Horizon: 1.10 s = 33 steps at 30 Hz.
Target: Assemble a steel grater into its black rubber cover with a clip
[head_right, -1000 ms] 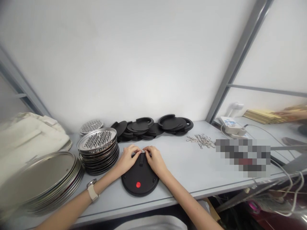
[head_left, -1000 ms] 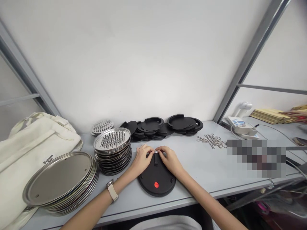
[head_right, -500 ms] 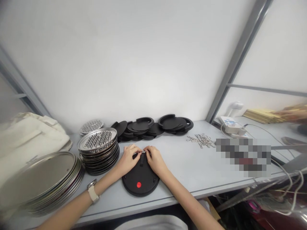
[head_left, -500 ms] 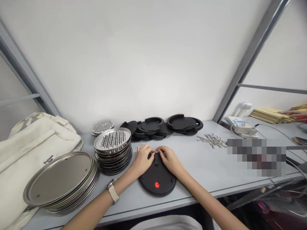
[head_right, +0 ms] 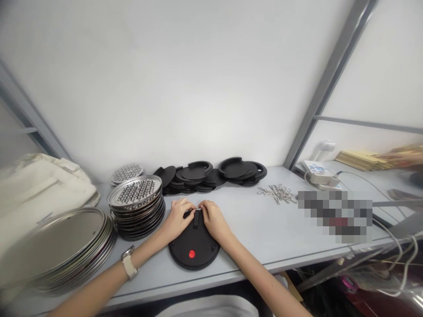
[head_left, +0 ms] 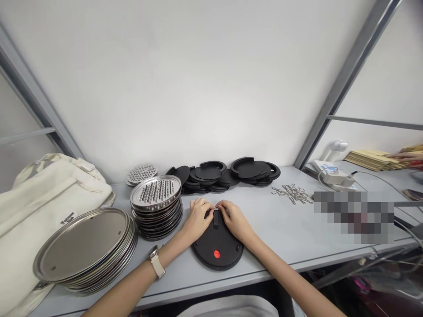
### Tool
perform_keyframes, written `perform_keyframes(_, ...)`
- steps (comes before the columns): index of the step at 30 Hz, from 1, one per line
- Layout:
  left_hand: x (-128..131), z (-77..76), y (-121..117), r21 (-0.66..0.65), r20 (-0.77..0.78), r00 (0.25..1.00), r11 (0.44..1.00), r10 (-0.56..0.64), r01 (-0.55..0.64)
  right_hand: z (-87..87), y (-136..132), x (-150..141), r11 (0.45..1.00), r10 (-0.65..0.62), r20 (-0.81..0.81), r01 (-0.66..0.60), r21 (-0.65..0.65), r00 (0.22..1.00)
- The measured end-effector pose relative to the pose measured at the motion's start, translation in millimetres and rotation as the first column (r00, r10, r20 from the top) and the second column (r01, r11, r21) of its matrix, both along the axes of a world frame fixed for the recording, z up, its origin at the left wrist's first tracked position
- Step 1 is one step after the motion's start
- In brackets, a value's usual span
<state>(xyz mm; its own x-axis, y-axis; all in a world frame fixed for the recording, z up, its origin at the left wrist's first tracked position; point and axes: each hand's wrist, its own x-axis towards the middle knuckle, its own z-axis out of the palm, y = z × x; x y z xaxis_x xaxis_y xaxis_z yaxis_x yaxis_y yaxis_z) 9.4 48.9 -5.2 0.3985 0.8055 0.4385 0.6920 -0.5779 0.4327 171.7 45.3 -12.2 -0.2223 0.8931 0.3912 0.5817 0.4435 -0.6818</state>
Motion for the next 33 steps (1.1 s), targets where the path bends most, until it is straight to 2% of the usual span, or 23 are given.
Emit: perform_keyframes(33,1.7,-0.6,-2.9,-0.022,0.023,1.000,1.000,0.009,-0.008,4.2,-2.7,-3.6,0.999,-0.013,0.054,0.011,0.034,0.998)
